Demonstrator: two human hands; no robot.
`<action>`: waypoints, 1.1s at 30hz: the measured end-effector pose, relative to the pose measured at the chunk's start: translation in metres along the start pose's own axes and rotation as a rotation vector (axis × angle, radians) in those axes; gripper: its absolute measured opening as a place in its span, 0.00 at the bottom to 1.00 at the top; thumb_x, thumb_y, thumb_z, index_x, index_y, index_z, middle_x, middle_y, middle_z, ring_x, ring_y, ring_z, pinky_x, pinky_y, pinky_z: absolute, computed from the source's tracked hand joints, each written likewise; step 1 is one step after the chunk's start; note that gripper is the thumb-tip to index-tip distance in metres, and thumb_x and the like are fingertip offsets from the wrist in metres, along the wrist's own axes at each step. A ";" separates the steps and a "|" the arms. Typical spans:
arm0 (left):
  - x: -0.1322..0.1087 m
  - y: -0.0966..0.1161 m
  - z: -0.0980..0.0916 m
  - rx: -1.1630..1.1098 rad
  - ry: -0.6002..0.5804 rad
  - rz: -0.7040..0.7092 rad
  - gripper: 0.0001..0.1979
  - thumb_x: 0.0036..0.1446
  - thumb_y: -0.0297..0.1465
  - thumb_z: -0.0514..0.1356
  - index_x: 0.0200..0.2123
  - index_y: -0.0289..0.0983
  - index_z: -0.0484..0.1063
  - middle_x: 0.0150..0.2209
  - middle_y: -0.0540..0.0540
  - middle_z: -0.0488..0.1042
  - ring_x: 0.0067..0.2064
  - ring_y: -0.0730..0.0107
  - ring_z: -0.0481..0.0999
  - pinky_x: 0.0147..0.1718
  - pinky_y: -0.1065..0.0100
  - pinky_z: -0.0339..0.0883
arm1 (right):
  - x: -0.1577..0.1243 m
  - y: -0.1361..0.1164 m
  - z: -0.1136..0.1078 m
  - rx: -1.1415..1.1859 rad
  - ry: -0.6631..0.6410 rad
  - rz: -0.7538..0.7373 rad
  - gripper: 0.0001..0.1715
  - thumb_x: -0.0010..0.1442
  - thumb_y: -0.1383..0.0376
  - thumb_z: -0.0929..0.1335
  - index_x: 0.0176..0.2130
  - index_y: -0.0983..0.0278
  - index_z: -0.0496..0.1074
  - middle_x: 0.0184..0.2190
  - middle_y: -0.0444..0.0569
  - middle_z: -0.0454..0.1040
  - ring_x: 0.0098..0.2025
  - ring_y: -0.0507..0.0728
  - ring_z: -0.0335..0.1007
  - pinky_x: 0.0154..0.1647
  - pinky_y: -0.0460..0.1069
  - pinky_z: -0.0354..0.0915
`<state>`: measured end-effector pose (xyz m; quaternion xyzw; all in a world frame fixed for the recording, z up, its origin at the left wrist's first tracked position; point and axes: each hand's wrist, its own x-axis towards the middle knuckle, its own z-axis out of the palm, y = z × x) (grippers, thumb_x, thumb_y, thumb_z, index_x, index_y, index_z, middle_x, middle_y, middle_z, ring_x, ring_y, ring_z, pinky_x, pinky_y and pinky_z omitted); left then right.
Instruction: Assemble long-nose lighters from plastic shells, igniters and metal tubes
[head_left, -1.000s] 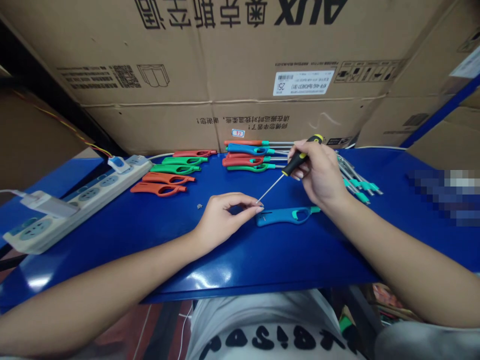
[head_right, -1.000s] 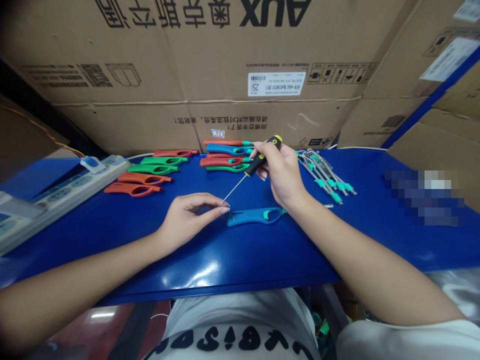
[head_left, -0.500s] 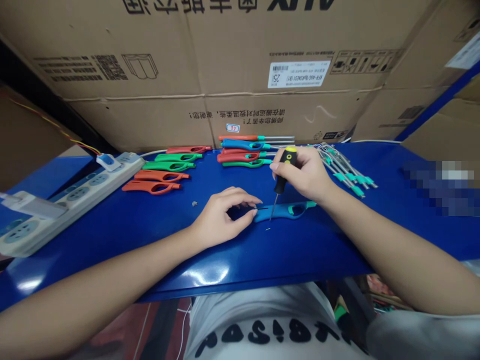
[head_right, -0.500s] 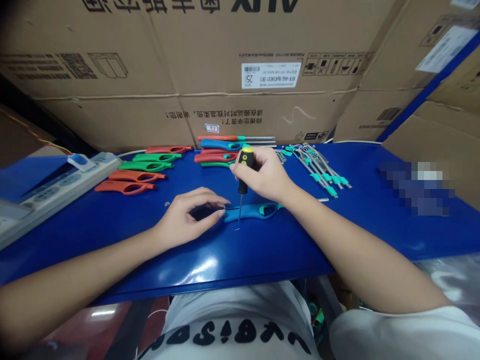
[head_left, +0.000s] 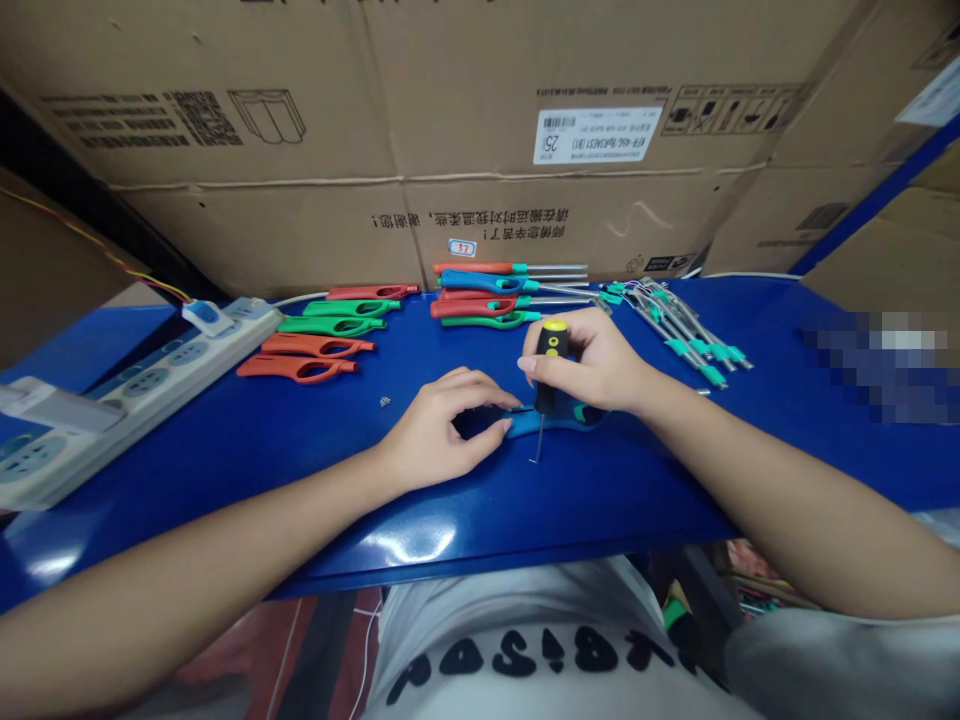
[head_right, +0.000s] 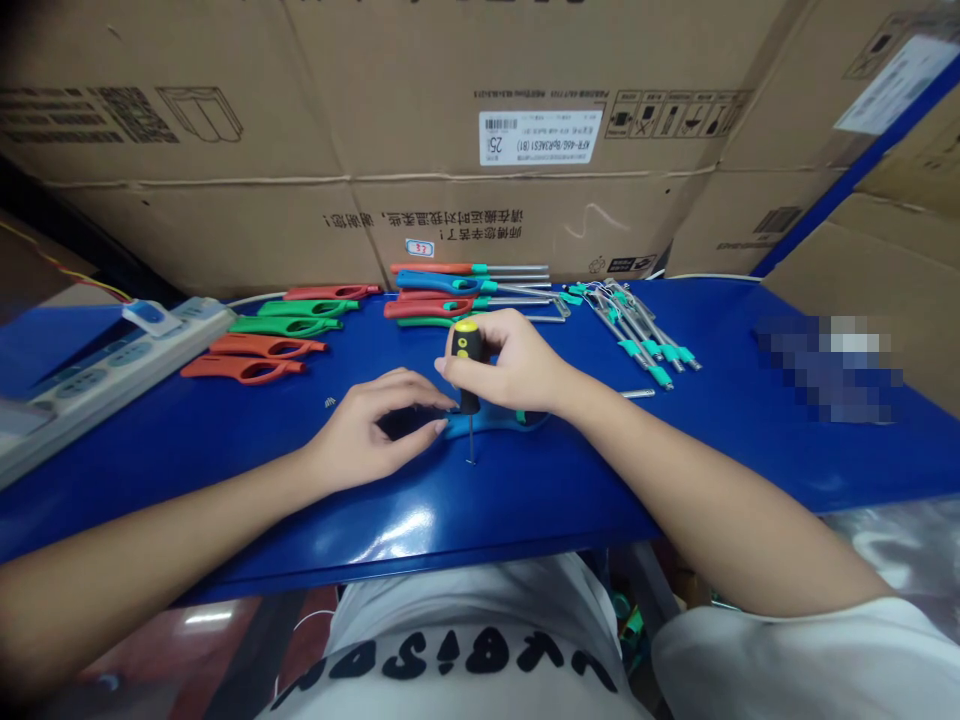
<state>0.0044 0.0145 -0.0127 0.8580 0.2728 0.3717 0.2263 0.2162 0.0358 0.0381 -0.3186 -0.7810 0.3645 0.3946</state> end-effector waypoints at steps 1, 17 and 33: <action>0.000 0.000 0.000 -0.003 -0.010 0.008 0.09 0.59 0.26 0.63 0.44 0.38 0.79 0.42 0.45 0.81 0.44 0.64 0.78 0.49 0.60 0.71 | 0.000 0.000 0.000 0.019 0.014 0.001 0.17 0.56 0.60 0.71 0.20 0.63 0.69 0.18 0.42 0.69 0.21 0.49 0.61 0.24 0.47 0.59; 0.001 0.005 0.004 -0.157 -0.015 0.062 0.05 0.57 0.28 0.70 0.37 0.35 0.80 0.35 0.45 0.83 0.37 0.68 0.79 0.44 0.63 0.70 | 0.011 0.005 -0.004 0.377 0.403 0.101 0.21 0.50 0.51 0.74 0.21 0.62 0.69 0.20 0.42 0.68 0.17 0.47 0.56 0.13 0.44 0.51; 0.002 0.005 0.003 -0.228 0.036 0.029 0.02 0.56 0.27 0.70 0.34 0.37 0.82 0.33 0.46 0.83 0.34 0.69 0.78 0.41 0.64 0.71 | 0.012 0.007 -0.008 0.384 0.455 0.012 0.19 0.53 0.53 0.73 0.20 0.62 0.69 0.19 0.42 0.68 0.17 0.47 0.57 0.12 0.43 0.50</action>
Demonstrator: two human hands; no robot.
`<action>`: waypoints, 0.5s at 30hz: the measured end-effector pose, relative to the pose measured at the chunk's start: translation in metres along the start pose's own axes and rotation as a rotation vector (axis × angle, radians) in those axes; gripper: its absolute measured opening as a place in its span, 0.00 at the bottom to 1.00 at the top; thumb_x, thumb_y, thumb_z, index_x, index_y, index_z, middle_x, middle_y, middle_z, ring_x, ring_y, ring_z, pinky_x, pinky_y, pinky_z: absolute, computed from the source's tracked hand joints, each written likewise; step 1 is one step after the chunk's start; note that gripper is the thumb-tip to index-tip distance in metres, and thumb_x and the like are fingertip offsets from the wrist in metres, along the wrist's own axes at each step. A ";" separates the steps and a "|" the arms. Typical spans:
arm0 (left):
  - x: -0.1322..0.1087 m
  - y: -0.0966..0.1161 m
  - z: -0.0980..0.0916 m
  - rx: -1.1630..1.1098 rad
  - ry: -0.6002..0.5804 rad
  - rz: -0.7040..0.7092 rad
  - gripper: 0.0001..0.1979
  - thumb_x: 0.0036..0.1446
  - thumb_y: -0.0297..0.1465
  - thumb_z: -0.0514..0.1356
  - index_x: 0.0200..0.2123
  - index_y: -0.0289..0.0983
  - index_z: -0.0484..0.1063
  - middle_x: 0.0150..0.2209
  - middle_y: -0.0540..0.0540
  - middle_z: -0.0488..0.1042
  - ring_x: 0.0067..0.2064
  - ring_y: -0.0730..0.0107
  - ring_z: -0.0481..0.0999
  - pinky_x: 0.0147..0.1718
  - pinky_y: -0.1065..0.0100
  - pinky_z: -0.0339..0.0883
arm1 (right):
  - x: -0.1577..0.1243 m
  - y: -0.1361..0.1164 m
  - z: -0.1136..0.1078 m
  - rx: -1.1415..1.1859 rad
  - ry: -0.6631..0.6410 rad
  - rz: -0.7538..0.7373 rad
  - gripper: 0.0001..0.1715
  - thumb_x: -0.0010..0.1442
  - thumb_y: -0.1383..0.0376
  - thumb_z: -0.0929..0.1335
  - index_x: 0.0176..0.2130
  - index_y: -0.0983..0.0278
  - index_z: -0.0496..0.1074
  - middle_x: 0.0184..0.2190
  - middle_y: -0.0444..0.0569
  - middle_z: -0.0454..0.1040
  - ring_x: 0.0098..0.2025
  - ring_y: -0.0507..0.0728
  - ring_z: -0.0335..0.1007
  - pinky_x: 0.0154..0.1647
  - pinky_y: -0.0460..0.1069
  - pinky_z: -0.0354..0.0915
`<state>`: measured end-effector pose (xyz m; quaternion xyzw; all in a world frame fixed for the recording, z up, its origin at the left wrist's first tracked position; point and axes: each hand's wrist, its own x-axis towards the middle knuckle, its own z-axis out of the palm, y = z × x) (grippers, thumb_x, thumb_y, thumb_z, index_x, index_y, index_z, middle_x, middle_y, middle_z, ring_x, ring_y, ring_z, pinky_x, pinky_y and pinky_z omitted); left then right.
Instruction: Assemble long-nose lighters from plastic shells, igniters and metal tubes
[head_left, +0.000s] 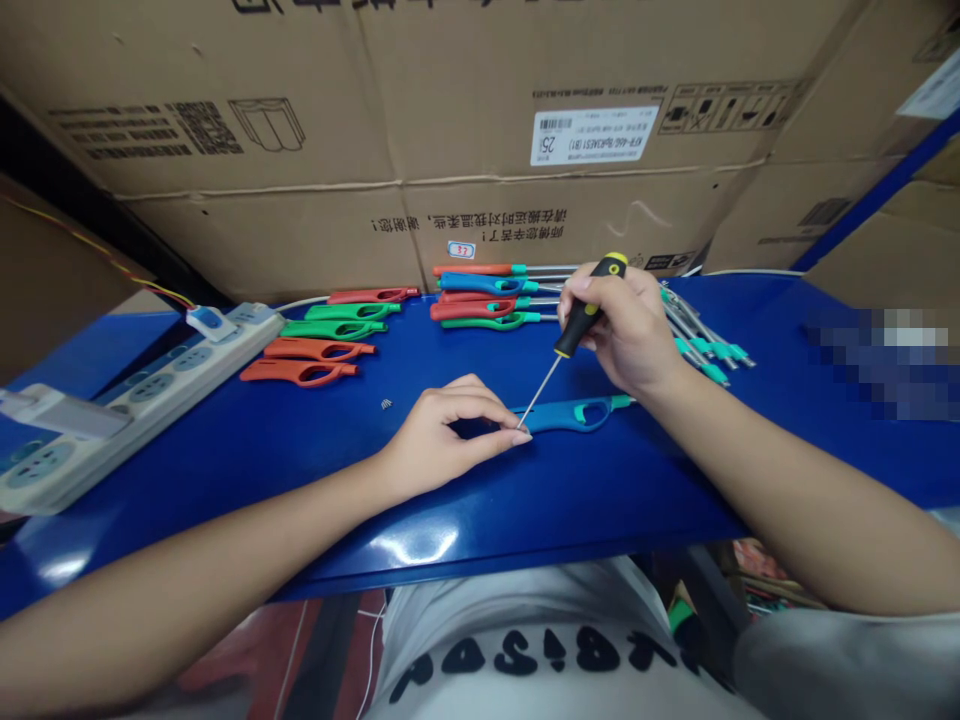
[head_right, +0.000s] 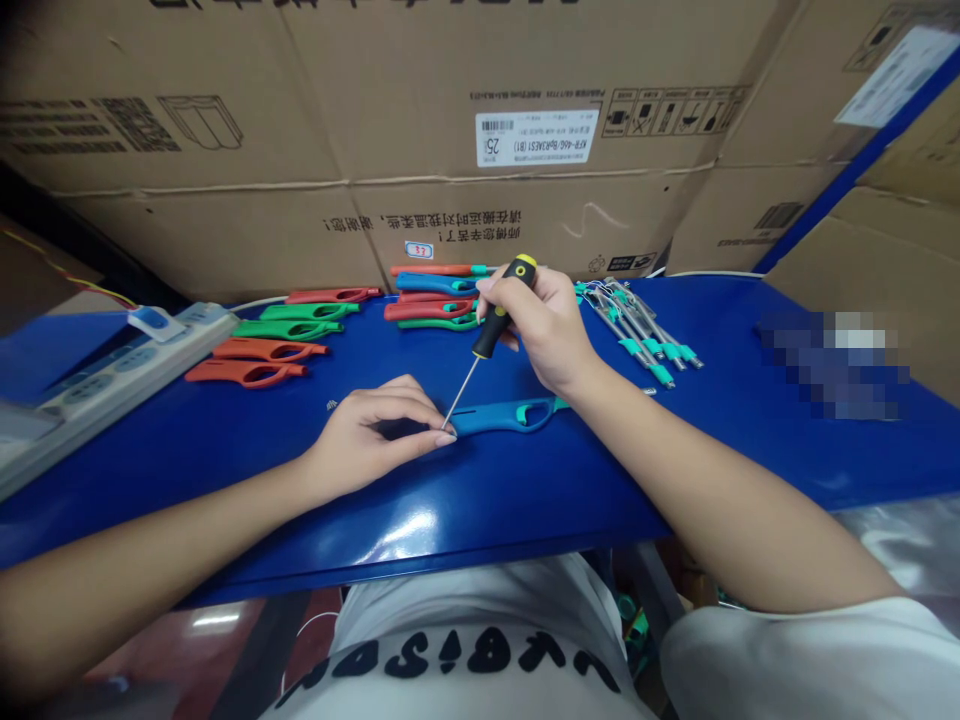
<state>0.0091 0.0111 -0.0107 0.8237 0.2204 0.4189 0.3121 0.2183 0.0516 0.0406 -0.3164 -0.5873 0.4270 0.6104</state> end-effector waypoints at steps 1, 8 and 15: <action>0.000 0.000 0.000 -0.002 0.002 -0.002 0.02 0.56 0.27 0.70 0.35 0.37 0.82 0.33 0.46 0.83 0.35 0.69 0.78 0.41 0.64 0.71 | 0.000 0.001 0.000 0.005 -0.004 -0.011 0.19 0.53 0.54 0.73 0.20 0.62 0.69 0.19 0.42 0.68 0.17 0.47 0.57 0.12 0.43 0.50; -0.002 -0.002 0.002 -0.024 0.001 -0.060 0.02 0.56 0.28 0.71 0.34 0.37 0.82 0.33 0.47 0.83 0.35 0.69 0.79 0.41 0.65 0.71 | 0.000 -0.002 -0.009 -0.117 -0.135 -0.152 0.18 0.58 0.51 0.72 0.27 0.62 0.74 0.23 0.42 0.69 0.20 0.48 0.60 0.16 0.44 0.57; -0.004 -0.002 0.009 -0.045 0.011 -0.179 0.02 0.56 0.29 0.71 0.33 0.37 0.83 0.32 0.46 0.83 0.36 0.68 0.78 0.39 0.66 0.73 | -0.016 -0.027 0.005 -0.355 -0.332 -0.274 0.23 0.59 0.52 0.74 0.50 0.57 0.72 0.39 0.47 0.74 0.40 0.56 0.74 0.36 0.50 0.74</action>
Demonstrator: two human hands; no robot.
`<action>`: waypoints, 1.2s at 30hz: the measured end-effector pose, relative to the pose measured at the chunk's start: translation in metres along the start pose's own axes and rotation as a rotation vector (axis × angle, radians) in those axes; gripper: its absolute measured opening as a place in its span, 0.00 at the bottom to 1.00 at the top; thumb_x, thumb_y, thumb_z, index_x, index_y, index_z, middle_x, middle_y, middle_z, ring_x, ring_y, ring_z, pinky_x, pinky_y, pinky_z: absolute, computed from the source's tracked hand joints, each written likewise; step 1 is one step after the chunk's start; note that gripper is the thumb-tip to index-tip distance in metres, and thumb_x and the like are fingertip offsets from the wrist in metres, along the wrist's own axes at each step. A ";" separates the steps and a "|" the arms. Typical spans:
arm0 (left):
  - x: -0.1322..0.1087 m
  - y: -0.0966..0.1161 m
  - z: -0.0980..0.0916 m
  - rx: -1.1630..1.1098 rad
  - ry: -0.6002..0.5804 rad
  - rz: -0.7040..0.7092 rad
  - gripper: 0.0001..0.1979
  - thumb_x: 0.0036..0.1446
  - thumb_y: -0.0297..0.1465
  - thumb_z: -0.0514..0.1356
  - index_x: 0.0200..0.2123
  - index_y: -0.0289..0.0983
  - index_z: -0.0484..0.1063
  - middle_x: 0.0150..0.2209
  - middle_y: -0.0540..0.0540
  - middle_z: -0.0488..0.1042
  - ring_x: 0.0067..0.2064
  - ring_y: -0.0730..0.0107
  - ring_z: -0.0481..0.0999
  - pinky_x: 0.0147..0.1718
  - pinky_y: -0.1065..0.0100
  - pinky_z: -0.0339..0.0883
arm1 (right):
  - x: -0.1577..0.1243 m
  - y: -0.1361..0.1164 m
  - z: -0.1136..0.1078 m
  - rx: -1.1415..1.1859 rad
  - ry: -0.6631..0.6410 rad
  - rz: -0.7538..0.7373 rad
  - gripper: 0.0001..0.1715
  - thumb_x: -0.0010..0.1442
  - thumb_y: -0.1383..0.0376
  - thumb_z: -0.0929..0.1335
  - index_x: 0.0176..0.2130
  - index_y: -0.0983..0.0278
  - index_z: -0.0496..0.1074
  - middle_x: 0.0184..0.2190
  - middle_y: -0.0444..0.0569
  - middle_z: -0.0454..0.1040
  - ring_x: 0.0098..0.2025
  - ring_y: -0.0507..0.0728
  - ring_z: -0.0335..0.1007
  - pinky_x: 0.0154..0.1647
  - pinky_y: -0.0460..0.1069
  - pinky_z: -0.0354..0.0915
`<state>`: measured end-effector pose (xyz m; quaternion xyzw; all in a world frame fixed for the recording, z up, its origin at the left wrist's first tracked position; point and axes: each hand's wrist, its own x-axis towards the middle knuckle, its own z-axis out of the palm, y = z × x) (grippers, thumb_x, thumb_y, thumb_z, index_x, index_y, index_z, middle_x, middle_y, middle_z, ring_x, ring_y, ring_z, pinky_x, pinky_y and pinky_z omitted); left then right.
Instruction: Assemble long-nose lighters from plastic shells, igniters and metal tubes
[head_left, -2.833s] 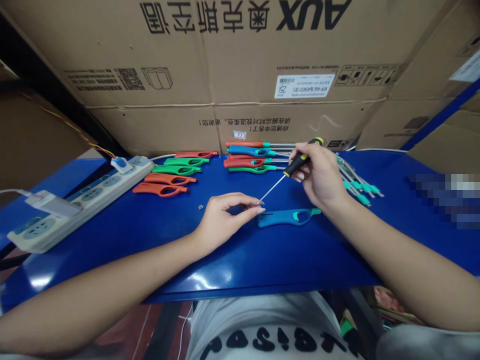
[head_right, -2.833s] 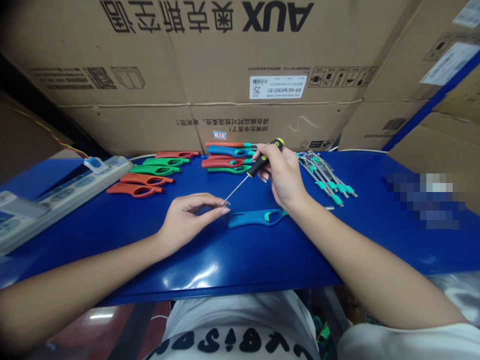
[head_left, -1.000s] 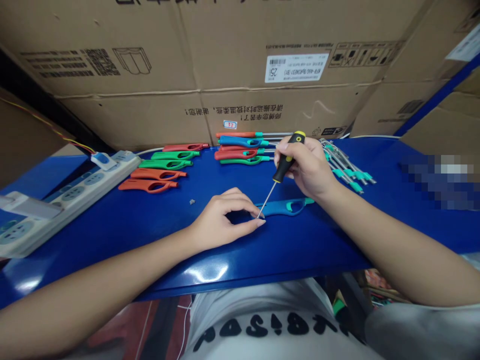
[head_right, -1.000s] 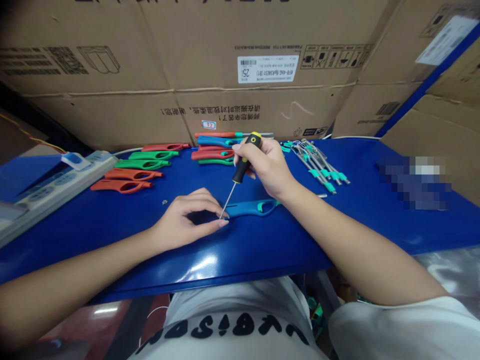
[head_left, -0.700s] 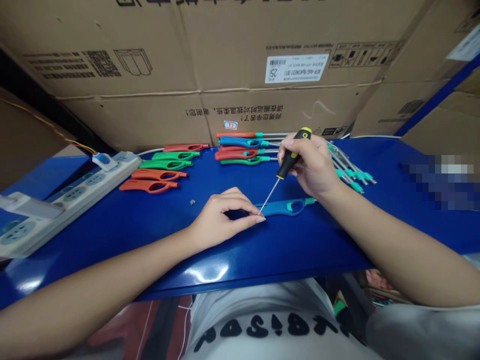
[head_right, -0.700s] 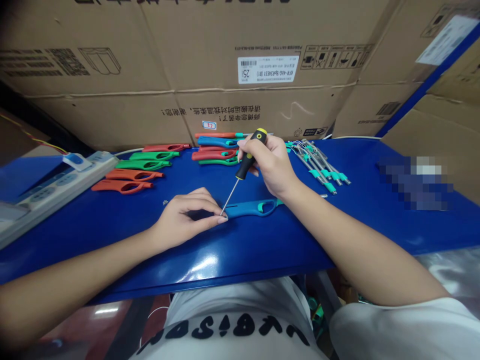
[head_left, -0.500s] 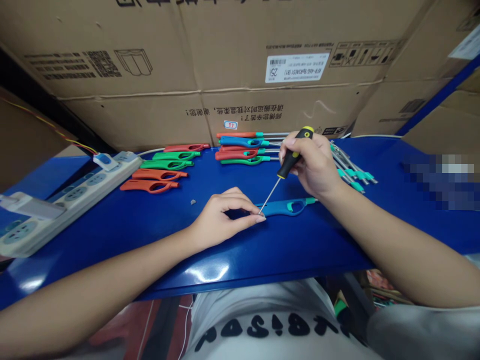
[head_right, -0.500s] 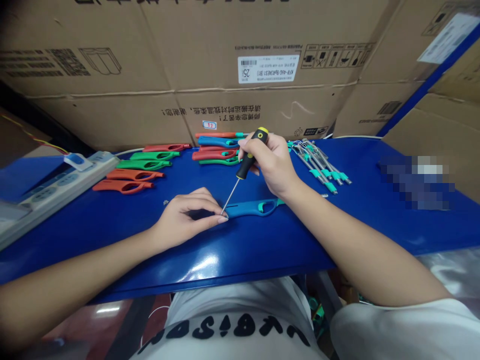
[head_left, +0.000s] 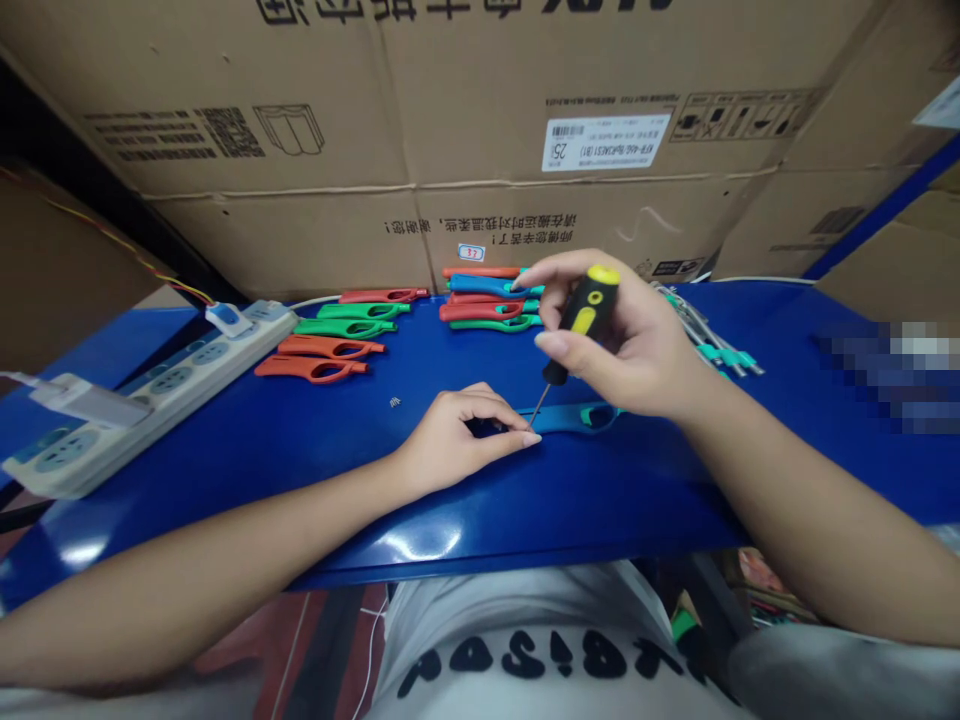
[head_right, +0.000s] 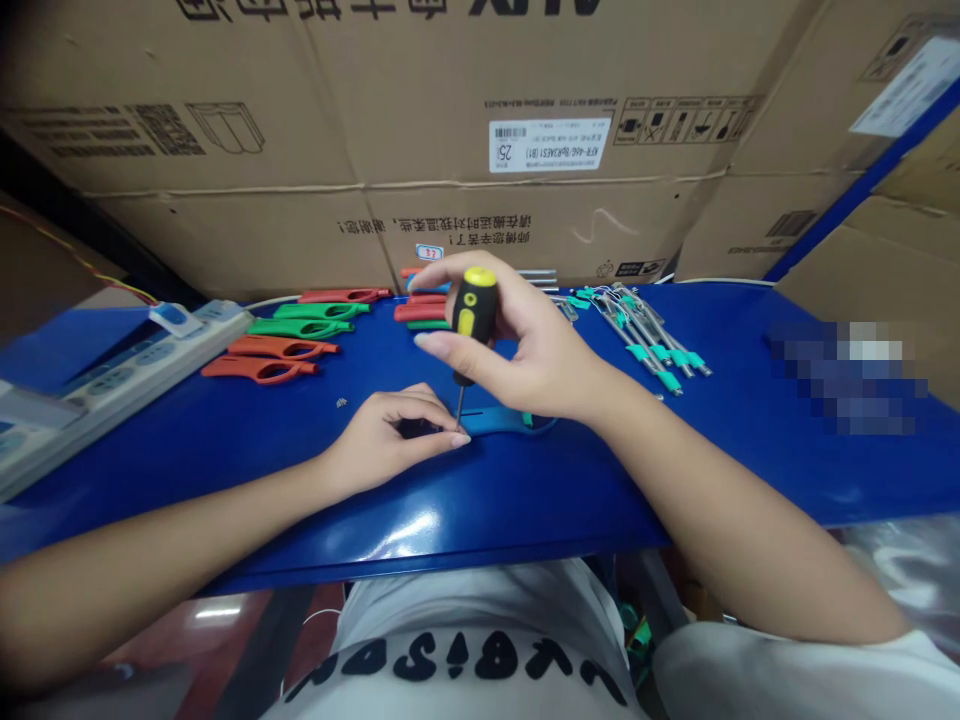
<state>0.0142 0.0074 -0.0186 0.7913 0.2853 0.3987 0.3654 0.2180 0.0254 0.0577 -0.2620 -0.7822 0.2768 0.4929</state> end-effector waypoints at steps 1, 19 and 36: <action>0.000 0.000 0.001 0.000 -0.007 -0.001 0.02 0.56 0.29 0.71 0.33 0.37 0.83 0.32 0.46 0.83 0.36 0.68 0.78 0.40 0.66 0.73 | -0.001 -0.002 0.003 -0.061 0.034 -0.038 0.26 0.57 0.53 0.76 0.52 0.57 0.72 0.42 0.48 0.75 0.44 0.58 0.74 0.40 0.51 0.75; -0.001 0.004 -0.002 0.031 -0.193 0.055 0.01 0.58 0.30 0.69 0.35 0.39 0.82 0.34 0.47 0.84 0.38 0.66 0.77 0.44 0.64 0.71 | -0.008 -0.001 0.005 -0.159 -0.126 -0.080 0.26 0.61 0.60 0.73 0.57 0.55 0.69 0.54 0.49 0.72 0.33 0.51 0.72 0.29 0.47 0.71; 0.002 -0.009 -0.009 0.337 -0.176 0.099 0.23 0.57 0.37 0.69 0.55 0.40 0.72 0.52 0.43 0.78 0.54 0.56 0.75 0.56 0.54 0.66 | -0.015 0.022 0.008 -0.370 0.162 -0.185 0.21 0.63 0.59 0.72 0.55 0.53 0.70 0.51 0.52 0.75 0.51 0.63 0.76 0.49 0.58 0.76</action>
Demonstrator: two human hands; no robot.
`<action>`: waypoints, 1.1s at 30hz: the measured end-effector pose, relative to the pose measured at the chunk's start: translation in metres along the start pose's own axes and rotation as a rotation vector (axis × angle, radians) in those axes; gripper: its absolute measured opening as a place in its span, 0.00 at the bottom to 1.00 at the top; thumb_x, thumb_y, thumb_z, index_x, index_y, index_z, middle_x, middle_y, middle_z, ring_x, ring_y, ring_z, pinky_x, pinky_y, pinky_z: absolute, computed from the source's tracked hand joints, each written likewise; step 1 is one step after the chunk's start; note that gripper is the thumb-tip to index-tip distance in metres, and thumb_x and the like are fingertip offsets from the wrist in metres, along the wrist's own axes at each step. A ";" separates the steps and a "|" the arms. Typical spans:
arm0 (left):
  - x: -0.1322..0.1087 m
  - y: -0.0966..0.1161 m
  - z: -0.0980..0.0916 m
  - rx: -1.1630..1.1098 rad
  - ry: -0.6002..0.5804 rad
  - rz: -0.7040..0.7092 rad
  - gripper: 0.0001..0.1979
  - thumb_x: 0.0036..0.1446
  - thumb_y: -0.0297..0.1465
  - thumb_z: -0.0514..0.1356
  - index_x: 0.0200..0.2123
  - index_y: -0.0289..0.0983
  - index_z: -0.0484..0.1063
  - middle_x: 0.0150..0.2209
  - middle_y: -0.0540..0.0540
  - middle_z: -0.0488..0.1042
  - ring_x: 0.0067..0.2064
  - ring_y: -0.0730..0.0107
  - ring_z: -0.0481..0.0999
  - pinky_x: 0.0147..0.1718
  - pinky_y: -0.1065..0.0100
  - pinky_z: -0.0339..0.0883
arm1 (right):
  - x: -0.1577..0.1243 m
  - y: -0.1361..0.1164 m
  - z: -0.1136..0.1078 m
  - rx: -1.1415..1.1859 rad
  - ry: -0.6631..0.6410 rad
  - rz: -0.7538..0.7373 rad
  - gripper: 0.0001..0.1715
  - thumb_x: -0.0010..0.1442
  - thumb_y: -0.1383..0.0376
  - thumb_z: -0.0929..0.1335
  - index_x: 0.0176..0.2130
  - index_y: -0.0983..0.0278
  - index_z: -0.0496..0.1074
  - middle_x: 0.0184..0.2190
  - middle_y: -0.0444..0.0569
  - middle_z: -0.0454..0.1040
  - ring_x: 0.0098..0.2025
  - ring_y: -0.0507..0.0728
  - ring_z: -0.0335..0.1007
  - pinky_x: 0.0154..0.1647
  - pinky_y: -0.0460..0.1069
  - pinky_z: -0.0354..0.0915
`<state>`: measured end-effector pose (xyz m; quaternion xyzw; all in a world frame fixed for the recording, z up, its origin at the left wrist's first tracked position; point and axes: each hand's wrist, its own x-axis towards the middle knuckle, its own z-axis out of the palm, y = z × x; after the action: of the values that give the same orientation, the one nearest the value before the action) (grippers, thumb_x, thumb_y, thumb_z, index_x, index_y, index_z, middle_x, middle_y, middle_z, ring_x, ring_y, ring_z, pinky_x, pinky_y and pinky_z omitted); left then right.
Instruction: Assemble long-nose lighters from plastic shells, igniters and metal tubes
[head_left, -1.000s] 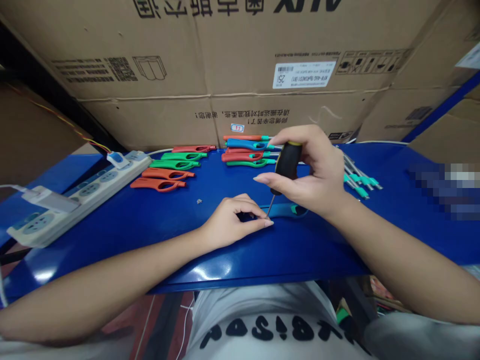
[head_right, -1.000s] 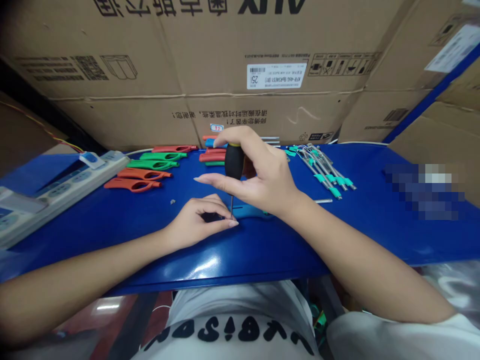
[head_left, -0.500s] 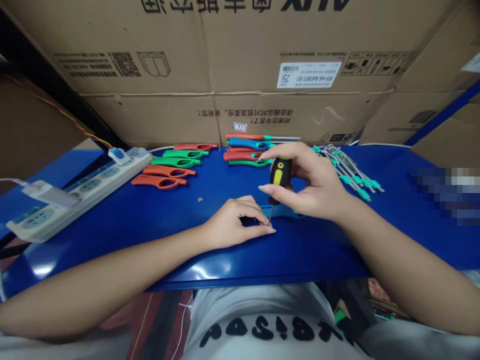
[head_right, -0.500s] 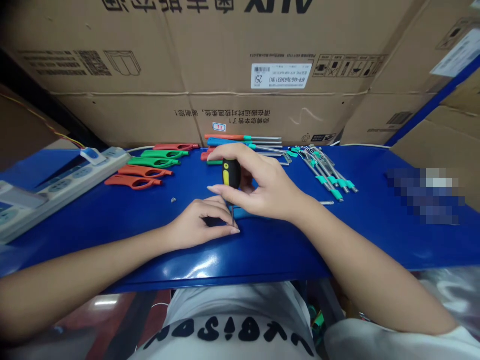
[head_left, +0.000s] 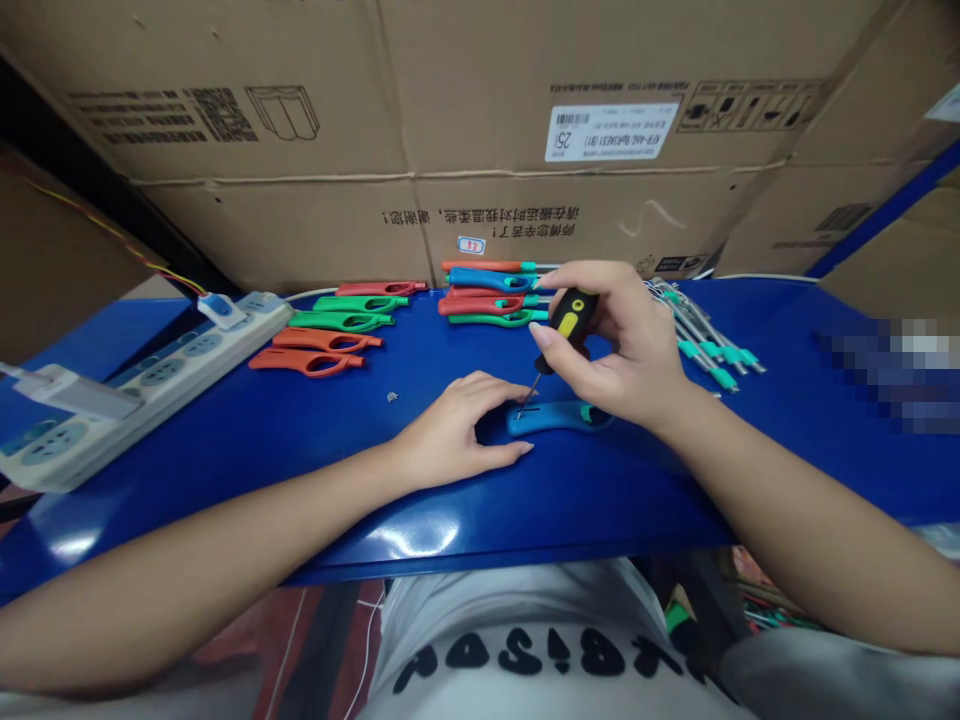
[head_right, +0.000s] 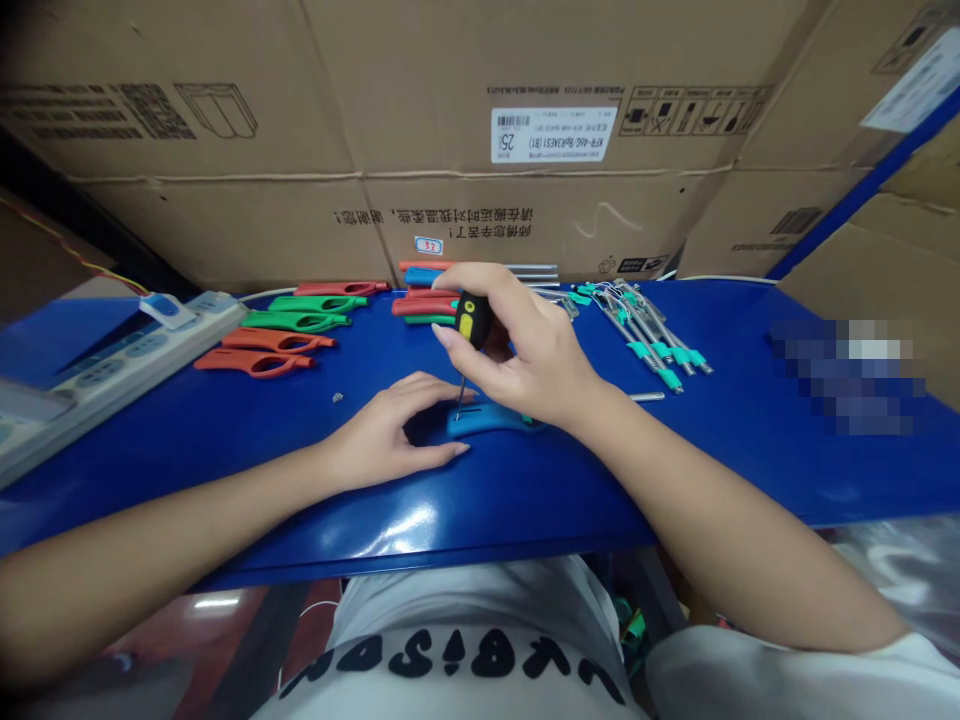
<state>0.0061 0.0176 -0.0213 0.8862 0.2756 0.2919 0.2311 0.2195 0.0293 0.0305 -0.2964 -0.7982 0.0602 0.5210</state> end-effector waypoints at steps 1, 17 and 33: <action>0.000 0.000 0.000 0.001 -0.008 -0.001 0.23 0.58 0.36 0.68 0.55 0.40 0.72 0.53 0.43 0.78 0.54 0.56 0.75 0.56 0.54 0.66 | 0.000 0.000 0.000 -0.003 -0.002 0.000 0.21 0.63 0.59 0.71 0.55 0.54 0.69 0.52 0.52 0.75 0.51 0.64 0.75 0.50 0.58 0.76; -0.001 -0.001 0.001 0.004 -0.008 0.007 0.18 0.61 0.31 0.65 0.54 0.39 0.72 0.53 0.43 0.79 0.55 0.58 0.77 0.57 0.54 0.68 | -0.002 -0.002 0.001 -0.009 -0.051 -0.008 0.22 0.62 0.58 0.72 0.55 0.55 0.69 0.50 0.52 0.77 0.47 0.62 0.77 0.50 0.58 0.76; 0.000 -0.001 0.000 -0.039 -0.029 0.002 0.16 0.61 0.31 0.65 0.52 0.39 0.74 0.51 0.44 0.79 0.54 0.59 0.77 0.56 0.57 0.69 | 0.006 -0.004 -0.009 0.151 -0.373 0.048 0.39 0.65 0.60 0.68 0.69 0.54 0.52 0.60 0.53 0.69 0.45 0.58 0.76 0.43 0.53 0.76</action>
<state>0.0061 0.0183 -0.0216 0.8859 0.2658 0.2846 0.2520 0.2236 0.0278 0.0410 -0.2592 -0.8666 0.1863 0.3835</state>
